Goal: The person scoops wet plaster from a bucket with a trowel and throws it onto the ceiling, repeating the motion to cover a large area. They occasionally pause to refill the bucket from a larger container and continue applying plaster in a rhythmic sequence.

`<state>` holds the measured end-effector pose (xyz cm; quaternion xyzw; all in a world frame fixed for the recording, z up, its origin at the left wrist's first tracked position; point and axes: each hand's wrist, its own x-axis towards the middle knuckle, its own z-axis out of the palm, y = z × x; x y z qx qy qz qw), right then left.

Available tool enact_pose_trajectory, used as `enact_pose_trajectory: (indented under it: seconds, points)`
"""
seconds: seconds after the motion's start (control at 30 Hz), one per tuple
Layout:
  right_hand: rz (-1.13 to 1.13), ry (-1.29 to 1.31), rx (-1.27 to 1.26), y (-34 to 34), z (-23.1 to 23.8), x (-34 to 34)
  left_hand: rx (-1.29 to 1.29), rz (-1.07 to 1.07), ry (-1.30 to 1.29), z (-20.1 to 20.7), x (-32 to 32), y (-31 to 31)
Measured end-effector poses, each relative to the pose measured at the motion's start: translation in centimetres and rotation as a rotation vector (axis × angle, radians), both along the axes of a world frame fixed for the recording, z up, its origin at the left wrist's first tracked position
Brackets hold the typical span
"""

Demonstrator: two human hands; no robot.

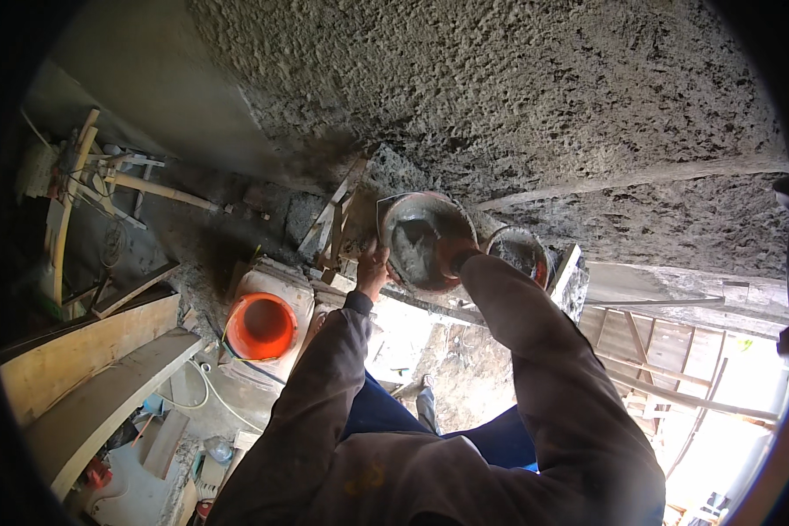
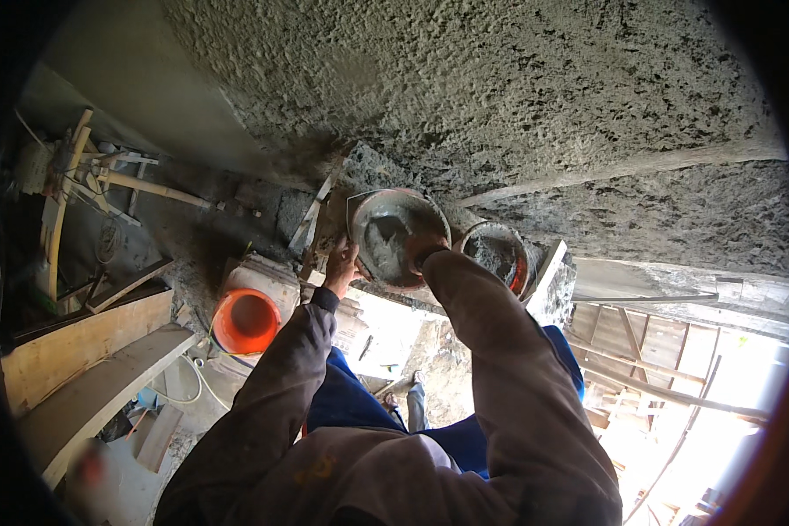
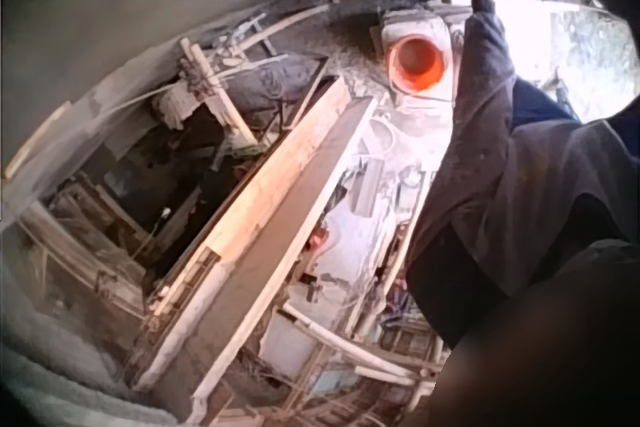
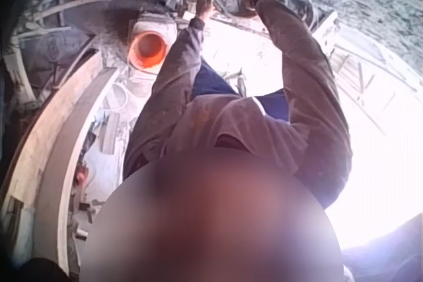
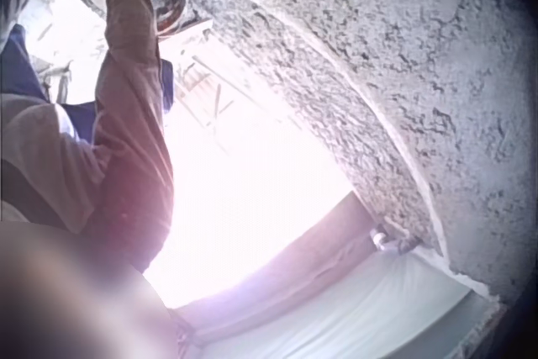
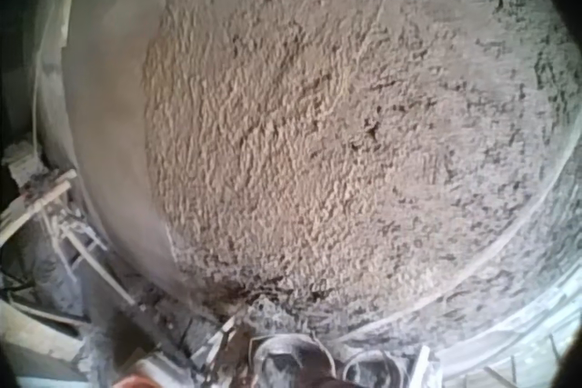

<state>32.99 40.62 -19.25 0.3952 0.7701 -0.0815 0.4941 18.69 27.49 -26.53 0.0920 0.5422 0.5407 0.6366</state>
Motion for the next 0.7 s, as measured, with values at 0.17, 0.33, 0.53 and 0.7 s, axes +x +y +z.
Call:
enact_pose_trajectory:
  seconds: [0.17,0.33,0.53,0.7]
  points:
    - [-0.004,0.201,0.125,-0.6,-0.3,0.5,0.030,-0.003,0.002,-0.1,-0.1,-0.1]
    - [-0.136,0.143,-0.047,-0.3,0.0,0.9,0.011,-0.019,-0.037,-0.3,-0.1,-0.1]
    - [-0.048,0.125,-0.114,0.1,-0.9,1.3,0.001,-0.056,-0.015,-0.8,-0.2,-0.1]
    - [-0.095,0.028,-0.135,-0.4,-2.8,1.5,0.050,0.002,-0.033,-1.5,0.0,-0.2]
